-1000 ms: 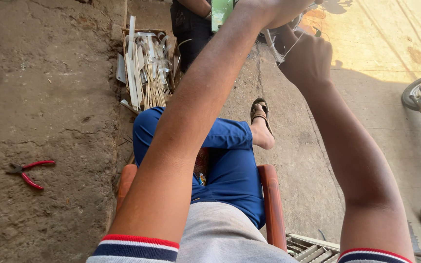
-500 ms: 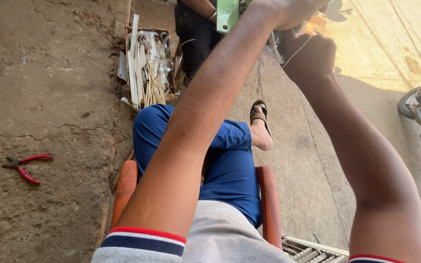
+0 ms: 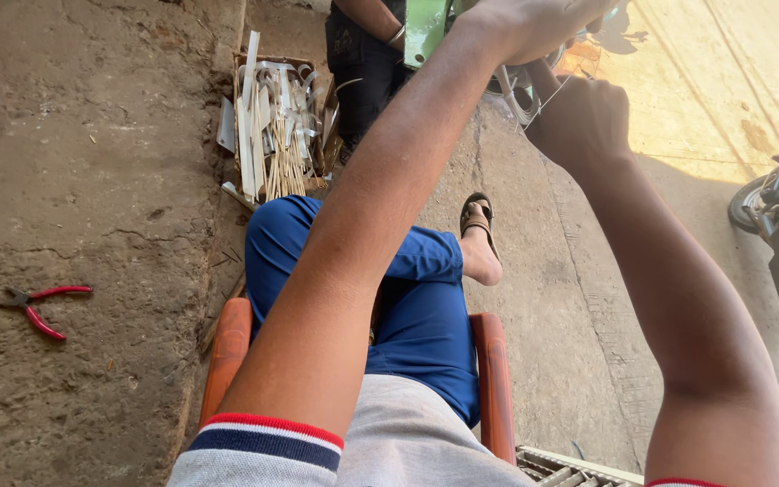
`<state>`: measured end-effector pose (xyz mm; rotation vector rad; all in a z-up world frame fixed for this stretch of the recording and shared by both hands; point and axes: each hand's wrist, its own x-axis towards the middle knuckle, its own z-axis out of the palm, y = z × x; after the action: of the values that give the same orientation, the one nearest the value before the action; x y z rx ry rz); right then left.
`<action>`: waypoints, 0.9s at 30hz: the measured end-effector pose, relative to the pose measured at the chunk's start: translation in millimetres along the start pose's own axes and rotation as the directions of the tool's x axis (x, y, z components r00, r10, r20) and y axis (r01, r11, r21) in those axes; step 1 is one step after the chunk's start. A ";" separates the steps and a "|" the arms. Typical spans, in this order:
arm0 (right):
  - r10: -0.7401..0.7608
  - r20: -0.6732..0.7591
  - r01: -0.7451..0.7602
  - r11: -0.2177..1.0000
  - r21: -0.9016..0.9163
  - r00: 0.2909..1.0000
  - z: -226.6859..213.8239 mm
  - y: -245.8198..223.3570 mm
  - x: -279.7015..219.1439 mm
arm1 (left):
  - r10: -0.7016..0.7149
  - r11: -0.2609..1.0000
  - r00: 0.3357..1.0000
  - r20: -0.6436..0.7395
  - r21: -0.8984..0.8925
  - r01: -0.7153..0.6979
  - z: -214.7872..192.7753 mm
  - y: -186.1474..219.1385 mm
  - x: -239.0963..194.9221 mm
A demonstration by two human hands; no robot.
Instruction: The person sits on a chair and winds a white wire around a green cylindrical machine using both hands. They repeatedly pull the wire, wrap it around the machine, and adjust the coils with their fingers.
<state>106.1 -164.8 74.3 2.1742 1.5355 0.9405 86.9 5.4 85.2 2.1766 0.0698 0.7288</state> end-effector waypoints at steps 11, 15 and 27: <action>0.023 0.015 -0.023 1.000 -0.008 1.000 -0.8 -10.0 0.9 | -0.003 1.000 0.999 -0.038 -0.020 0.003 6.5 -7.8 6.0; 0.103 0.211 -0.101 0.995 -0.019 0.972 -3.1 -8.9 6.9 | 0.044 0.997 0.998 -0.054 0.072 -0.040 9.3 -5.2 5.6; 0.034 0.164 -0.013 0.991 -0.131 0.986 -1.5 -5.8 13.7 | 0.057 0.996 0.998 -0.032 0.065 -0.055 8.0 -4.1 4.6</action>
<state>103.7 -150.1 76.4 2.1248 1.3369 0.8196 95.7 4.0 80.5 2.2346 0.0501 0.8056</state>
